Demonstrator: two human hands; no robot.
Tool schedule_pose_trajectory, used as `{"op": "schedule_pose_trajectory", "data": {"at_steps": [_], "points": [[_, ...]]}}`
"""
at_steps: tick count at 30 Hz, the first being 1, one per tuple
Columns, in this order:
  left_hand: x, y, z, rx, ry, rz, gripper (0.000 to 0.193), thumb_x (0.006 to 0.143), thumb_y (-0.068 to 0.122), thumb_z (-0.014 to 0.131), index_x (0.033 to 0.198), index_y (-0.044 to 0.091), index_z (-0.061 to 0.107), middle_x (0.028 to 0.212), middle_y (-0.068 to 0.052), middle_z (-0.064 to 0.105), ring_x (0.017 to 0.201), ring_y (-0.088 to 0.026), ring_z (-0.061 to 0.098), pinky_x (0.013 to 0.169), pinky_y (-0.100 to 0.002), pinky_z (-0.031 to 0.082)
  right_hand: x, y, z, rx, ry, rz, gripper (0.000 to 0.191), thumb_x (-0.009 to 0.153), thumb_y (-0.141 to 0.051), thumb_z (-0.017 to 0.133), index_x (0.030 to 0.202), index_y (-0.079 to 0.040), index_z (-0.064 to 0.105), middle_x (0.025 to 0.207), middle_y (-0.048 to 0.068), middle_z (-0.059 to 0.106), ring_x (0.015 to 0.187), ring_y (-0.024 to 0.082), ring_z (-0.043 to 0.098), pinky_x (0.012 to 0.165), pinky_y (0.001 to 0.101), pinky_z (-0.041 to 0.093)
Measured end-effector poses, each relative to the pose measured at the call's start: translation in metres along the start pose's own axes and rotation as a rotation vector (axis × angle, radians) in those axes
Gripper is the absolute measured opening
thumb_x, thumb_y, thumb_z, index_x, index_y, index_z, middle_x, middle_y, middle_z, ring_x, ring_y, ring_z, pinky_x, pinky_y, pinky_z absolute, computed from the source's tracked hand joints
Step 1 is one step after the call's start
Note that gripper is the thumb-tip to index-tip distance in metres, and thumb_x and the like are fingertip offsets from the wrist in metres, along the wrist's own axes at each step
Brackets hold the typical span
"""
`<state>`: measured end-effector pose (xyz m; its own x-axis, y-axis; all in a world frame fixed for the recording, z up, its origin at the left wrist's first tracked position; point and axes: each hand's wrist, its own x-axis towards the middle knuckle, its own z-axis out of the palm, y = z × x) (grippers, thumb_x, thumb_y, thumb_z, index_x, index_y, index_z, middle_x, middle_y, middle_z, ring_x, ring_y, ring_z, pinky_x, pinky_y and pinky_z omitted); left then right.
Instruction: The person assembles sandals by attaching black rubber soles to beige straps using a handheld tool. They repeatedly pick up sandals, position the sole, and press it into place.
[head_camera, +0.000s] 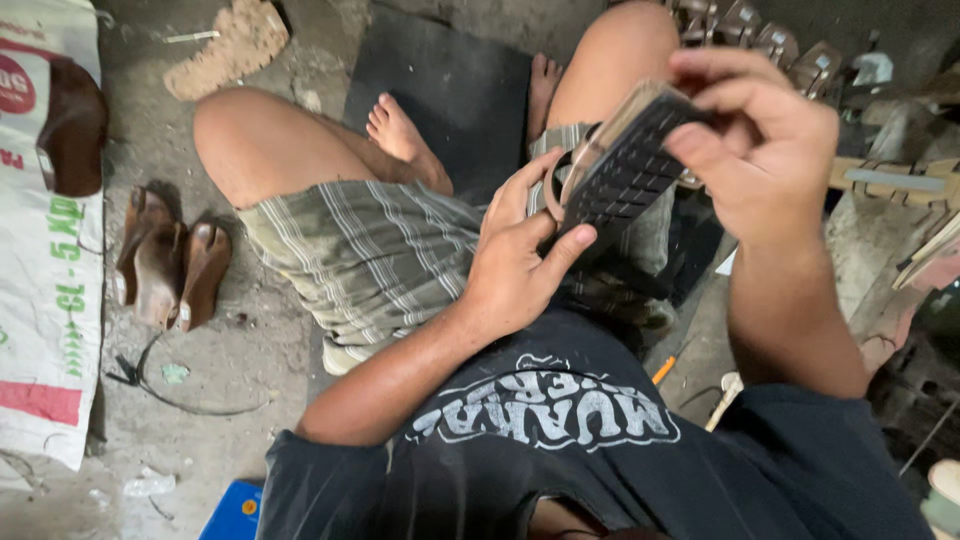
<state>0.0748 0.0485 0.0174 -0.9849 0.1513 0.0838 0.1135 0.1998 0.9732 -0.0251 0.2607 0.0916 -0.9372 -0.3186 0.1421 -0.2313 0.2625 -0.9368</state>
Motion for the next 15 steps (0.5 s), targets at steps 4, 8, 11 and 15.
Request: {"op": "schedule_pose_trajectory", "data": {"at_steps": [4, 8, 11, 15], "points": [[0.008, 0.013, -0.021, 0.155, -0.071, 0.089, 0.044, 0.088, 0.037, 0.079, 0.097, -0.004, 0.066, 0.155, -0.031, 0.036, 0.145, -0.050, 0.030, 0.117, -0.057, 0.027, -0.014, -0.016, 0.000, -0.036, 0.059, 0.155, 0.018, 0.097, -0.013, 0.069, 0.096, 0.005, 0.069, 0.110, 0.013, 0.074, 0.065, 0.000, 0.050, 0.056, 0.0153, 0.036], [0.014, 0.037, -0.067, 0.096, -0.049, -0.009, 0.045, 0.093, 0.030, 0.074, 0.118, -0.006, 0.063, 0.145, -0.024, 0.048, 0.136, -0.040, 0.047, 0.115, -0.050, 0.037, -0.024, -0.036, 0.002, -0.138, -0.069, 0.050, 0.013, 0.095, -0.008, 0.072, 0.096, 0.005, 0.070, 0.112, 0.015, 0.075, 0.056, -0.002, 0.046, 0.050, 0.0149, 0.033], [0.024, 0.052, -0.090, -0.059, -0.083, 0.115, 0.034, 0.105, 0.024, 0.066, 0.127, -0.001, 0.064, 0.135, -0.015, 0.065, 0.125, -0.028, 0.065, 0.109, -0.037, 0.052, -0.025, -0.054, 0.010, -0.218, -0.180, 0.028, 0.010, 0.098, -0.005, 0.074, 0.101, 0.004, 0.071, 0.120, 0.016, 0.075, 0.058, -0.001, 0.052, 0.051, 0.0137, 0.036], [0.032, 0.064, -0.098, -0.138, -0.252, 0.109, 0.025, 0.108, 0.018, 0.067, 0.127, 0.003, 0.070, 0.118, -0.011, 0.076, 0.104, -0.020, 0.077, 0.092, -0.029, 0.060, -0.027, -0.077, 0.023, -0.208, -0.220, 0.116, 0.012, 0.092, -0.007, 0.074, 0.098, 0.003, 0.071, 0.113, 0.015, 0.075, 0.064, 0.004, 0.059, 0.052, 0.0165, 0.040]]}}
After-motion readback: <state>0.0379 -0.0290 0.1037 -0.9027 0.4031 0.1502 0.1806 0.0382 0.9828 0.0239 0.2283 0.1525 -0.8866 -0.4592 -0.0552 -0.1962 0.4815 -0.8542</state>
